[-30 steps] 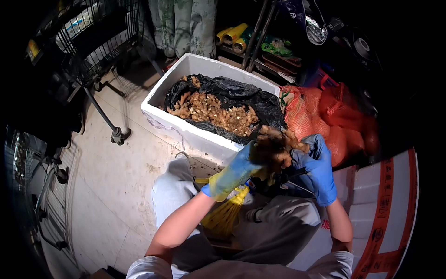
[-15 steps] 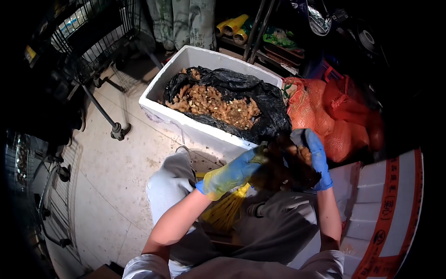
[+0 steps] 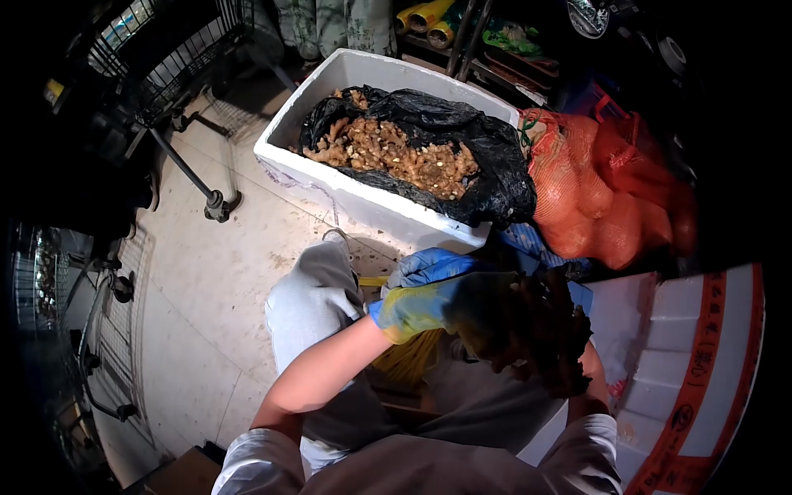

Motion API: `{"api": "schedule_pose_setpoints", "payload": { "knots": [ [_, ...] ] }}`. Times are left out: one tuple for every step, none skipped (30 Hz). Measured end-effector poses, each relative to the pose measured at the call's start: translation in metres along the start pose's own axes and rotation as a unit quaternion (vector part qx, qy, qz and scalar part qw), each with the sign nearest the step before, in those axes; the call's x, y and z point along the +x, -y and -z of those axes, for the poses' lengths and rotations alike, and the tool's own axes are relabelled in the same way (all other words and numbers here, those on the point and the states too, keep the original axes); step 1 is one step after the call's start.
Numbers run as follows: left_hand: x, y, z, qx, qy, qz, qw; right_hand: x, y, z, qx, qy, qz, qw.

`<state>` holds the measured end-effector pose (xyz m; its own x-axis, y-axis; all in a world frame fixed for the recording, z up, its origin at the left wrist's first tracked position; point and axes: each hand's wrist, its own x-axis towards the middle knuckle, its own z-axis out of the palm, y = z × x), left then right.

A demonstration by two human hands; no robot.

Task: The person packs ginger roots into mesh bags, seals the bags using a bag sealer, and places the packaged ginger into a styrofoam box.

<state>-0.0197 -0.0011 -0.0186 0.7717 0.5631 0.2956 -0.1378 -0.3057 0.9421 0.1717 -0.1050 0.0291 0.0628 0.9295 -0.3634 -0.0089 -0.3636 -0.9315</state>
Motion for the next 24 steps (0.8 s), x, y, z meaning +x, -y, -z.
{"api": "schedule_pose_setpoints", "payload": {
  "knots": [
    [0.000,0.002,-0.002,-0.003,0.003,0.008,1.000,-0.004,-0.001,-0.001,-0.003,-0.003,0.001,1.000],
    [-0.001,0.004,-0.003,-0.006,0.006,0.015,1.000,-0.004,-0.001,-0.001,-0.005,-0.004,0.000,1.000],
    [-0.002,0.005,-0.004,-0.007,0.007,0.020,1.000,-0.004,-0.001,-0.002,-0.008,-0.004,0.001,1.000],
    [-0.002,0.006,-0.004,-0.011,0.006,0.022,1.000,-0.004,-0.002,-0.003,-0.008,-0.004,0.002,1.000],
    [-0.003,0.006,-0.004,-0.013,0.006,0.023,1.000,-0.004,-0.002,-0.004,-0.011,-0.004,0.003,1.000],
    [-0.003,0.005,-0.004,-0.015,0.005,0.021,1.000,-0.004,-0.001,-0.003,-0.014,-0.002,0.003,1.000],
    [-0.003,0.004,-0.003,-0.013,0.005,0.019,1.000,-0.005,-0.003,-0.004,-0.017,-0.003,0.003,1.000],
    [-0.003,0.003,-0.003,-0.013,0.005,0.019,1.000,-0.008,-0.003,-0.003,-0.020,-0.003,0.006,1.000],
    [-0.002,0.003,-0.004,-0.014,0.006,0.019,1.000,-0.010,-0.003,-0.004,-0.022,-0.003,0.007,1.000],
    [-0.002,0.002,-0.004,-0.015,0.009,0.018,1.000,-0.010,-0.003,-0.004,-0.026,-0.003,0.009,1.000],
    [-0.002,0.002,-0.005,-0.018,0.010,0.018,1.000,-0.011,-0.005,-0.004,-0.032,-0.005,0.010,0.999],
    [-0.002,0.001,-0.005,-0.020,0.010,0.019,1.000,-0.010,-0.004,-0.003,-0.034,-0.003,0.011,0.999],
    [-0.002,0.001,-0.006,-0.023,0.012,0.020,0.999,-0.011,-0.005,-0.004,-0.038,-0.004,0.013,0.999],
    [-0.002,0.002,-0.007,-0.025,0.012,0.022,0.999,-0.012,-0.006,-0.004,-0.044,-0.005,0.015,0.999],
    [-0.003,0.002,-0.006,-0.027,0.013,0.024,0.999,-0.012,-0.005,-0.003,-0.047,-0.005,0.017,0.999],
    [-0.003,0.004,-0.008,-0.031,0.013,0.024,0.999,-0.011,-0.006,-0.004,-0.051,-0.005,0.021,0.998],
    [-0.003,0.005,-0.010,-0.032,0.013,0.026,0.999,-0.013,-0.007,-0.004,-0.056,-0.007,0.026,0.998],
    [-0.003,0.007,-0.010,-0.033,0.013,0.027,0.999,-0.011,-0.007,-0.005,-0.061,-0.008,0.031,0.998],
    [-0.002,0.008,-0.010,-0.041,0.012,0.028,0.999,-0.007,-0.006,-0.006,-0.065,-0.009,0.038,0.997],
    [0.000,0.009,-0.010,-0.053,0.009,0.026,0.998,-0.002,-0.006,-0.006,-0.076,-0.010,0.048,0.996],
    [0.004,0.006,-0.007,-0.080,0.003,0.027,0.996,0.003,-0.006,-0.007,-0.090,-0.013,0.063,0.994],
    [0.008,-0.002,-0.001,-0.060,0.051,-0.023,0.997,0.010,-0.007,-0.008,-0.106,-0.014,0.081,0.991],
    [0.009,-0.007,0.000,-0.001,0.063,-0.016,0.998,0.017,-0.008,-0.012,-0.129,-0.018,0.105,0.986],
    [0.010,-0.011,0.001,0.058,0.076,-0.012,0.995,0.029,-0.009,-0.015,-0.164,-0.017,0.137,0.977]
  ]
}}
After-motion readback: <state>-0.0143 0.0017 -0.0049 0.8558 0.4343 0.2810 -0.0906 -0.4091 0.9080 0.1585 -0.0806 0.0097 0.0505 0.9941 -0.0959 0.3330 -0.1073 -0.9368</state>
